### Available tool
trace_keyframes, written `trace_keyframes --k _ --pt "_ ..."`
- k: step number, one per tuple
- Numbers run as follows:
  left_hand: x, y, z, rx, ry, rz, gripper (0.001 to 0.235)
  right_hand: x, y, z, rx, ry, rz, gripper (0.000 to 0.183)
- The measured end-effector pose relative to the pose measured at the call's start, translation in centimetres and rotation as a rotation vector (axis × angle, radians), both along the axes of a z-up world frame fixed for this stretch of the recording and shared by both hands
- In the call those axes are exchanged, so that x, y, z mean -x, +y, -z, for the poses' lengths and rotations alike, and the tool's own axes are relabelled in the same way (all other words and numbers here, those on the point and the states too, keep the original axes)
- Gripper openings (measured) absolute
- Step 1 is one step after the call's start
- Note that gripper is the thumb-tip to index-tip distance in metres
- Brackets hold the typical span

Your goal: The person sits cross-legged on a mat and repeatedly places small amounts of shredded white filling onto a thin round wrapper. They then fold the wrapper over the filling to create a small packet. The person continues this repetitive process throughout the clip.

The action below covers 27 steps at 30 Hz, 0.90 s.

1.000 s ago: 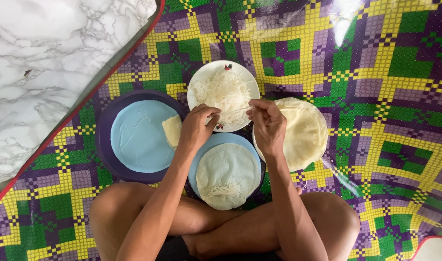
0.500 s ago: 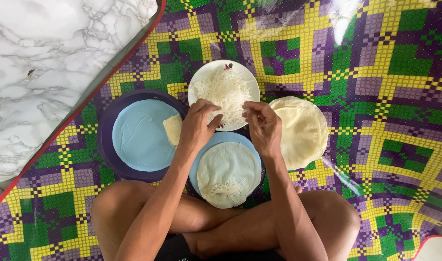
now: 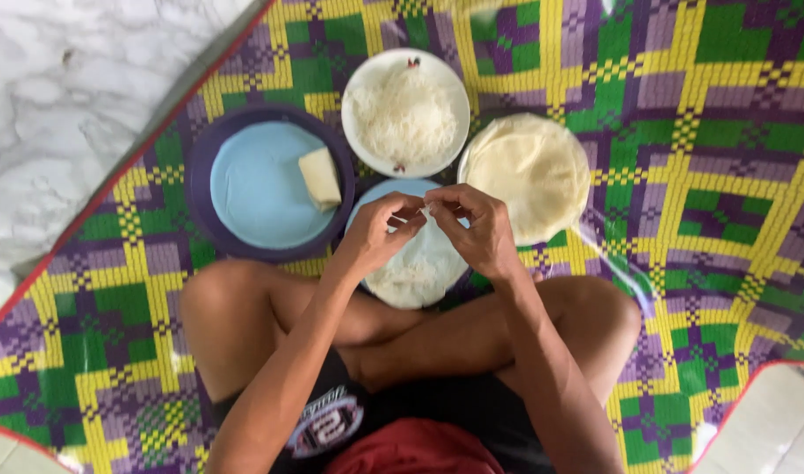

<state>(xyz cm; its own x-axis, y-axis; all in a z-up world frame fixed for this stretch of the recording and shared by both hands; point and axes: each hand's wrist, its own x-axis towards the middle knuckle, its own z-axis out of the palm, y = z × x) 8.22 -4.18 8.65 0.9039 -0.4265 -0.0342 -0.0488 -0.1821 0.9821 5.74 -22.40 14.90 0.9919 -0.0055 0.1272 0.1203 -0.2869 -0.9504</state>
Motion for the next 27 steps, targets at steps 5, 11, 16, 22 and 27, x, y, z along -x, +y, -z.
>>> trace_keyframes --k 5,11,16,22,27 --pt "5.4 1.9 -0.2 -0.075 -0.014 0.009 0.02 5.3 0.0 1.6 0.068 0.011 -0.084 0.013" --pt "8.6 3.4 0.2 -0.118 0.019 -0.011 0.022 8.1 1.4 2.6 0.104 0.102 -0.187 0.015" --pt "9.8 4.0 0.3 -0.181 -0.013 0.011 0.031 8.7 1.4 4.4 0.18 0.171 -0.217 0.028" --pt "10.2 3.8 0.7 -0.187 -0.058 0.013 0.035 8.6 0.5 6.9 0.285 0.087 -0.161 0.023" --pt "10.1 3.9 0.6 -0.167 -0.115 -0.04 0.03 8.6 0.4 7.1 0.316 0.057 -0.126 0.014"
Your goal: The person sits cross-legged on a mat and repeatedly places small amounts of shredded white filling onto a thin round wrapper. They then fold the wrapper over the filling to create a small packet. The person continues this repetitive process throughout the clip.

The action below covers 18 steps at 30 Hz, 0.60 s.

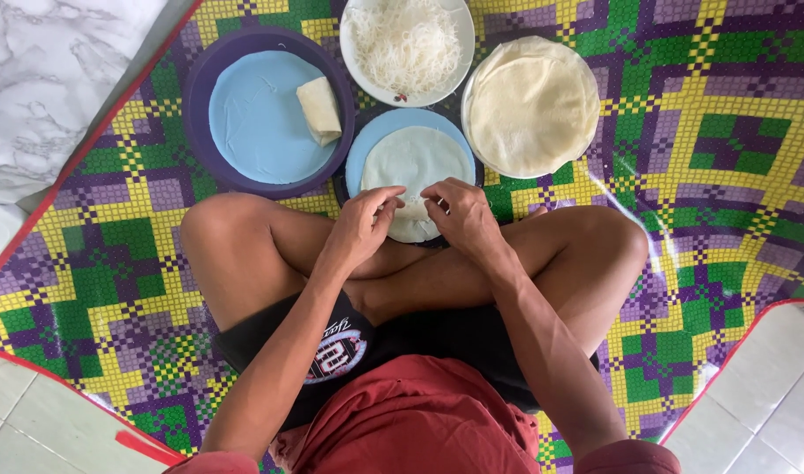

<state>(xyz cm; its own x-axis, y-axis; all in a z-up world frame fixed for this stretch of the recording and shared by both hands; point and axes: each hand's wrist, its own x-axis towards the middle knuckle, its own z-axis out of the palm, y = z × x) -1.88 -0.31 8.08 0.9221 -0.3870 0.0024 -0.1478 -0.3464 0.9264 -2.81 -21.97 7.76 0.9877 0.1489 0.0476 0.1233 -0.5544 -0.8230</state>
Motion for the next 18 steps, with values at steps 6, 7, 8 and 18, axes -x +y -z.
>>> trace_keyframes --k 6,7,8,18 --pt "-0.5 -0.3 -0.1 -0.005 -0.022 0.002 0.025 -0.4 0.1 0.7 -0.035 0.006 0.05 0.014" --pt "-0.6 -0.4 0.2 -0.004 -0.025 0.003 0.025 -0.4 0.1 0.8 -0.034 0.002 0.051 0.014" --pt "-0.7 -0.4 0.5 0.0 -0.018 -0.005 0.024 -0.5 0.2 0.8 -0.051 0.021 0.034 0.015" --pt "-5.2 -1.2 2.7 0.037 -0.11 -0.072 0.009 -5.0 -0.1 2.4 -0.082 -0.022 0.152 0.015"
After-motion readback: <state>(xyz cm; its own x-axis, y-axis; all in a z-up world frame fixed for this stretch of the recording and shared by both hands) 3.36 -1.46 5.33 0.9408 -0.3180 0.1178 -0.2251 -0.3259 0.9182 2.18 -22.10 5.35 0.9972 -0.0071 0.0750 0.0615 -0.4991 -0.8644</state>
